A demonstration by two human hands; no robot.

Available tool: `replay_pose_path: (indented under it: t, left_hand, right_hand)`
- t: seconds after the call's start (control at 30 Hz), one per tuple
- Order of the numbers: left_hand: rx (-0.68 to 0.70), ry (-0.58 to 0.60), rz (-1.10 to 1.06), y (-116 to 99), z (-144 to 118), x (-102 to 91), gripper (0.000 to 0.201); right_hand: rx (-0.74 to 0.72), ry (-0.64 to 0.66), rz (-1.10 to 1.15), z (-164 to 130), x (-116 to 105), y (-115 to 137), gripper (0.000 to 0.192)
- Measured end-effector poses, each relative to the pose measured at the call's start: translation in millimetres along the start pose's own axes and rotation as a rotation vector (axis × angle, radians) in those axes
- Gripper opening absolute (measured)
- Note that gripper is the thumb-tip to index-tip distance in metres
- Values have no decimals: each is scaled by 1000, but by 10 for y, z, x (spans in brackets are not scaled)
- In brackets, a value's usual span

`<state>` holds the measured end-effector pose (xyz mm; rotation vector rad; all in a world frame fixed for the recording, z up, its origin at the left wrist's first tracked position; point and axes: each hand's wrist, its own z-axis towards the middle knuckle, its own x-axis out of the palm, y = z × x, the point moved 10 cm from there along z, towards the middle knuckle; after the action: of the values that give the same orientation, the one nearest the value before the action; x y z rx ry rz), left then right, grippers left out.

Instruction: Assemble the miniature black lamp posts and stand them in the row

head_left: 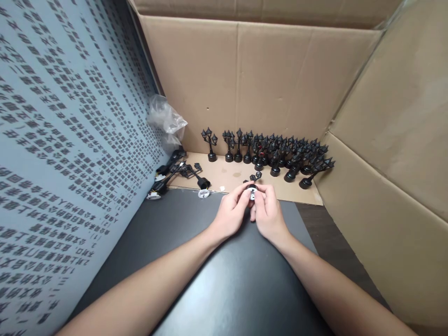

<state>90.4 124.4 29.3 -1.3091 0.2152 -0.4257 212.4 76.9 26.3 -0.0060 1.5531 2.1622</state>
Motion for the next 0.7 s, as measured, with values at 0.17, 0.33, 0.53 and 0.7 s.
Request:
replay_pose_path:
  t: [0.17, 0.33, 0.53, 0.7]
  left_hand:
    - [63, 14, 153, -61, -13, 24, 42]
    - [11, 50, 90, -43, -22, 69, 48]
    - [22, 46, 105, -49, -28, 70, 49]
    - [-1, 63, 70, 14, -28, 93, 55]
  right_hand:
    - [84, -26, 69, 1, 24, -92, 28]
    - [110, -34, 108, -3, 30, -122, 27]
    - [105, 41, 249, 21, 93, -79, 28]
    - [82, 51, 356, 30, 116, -99, 30]
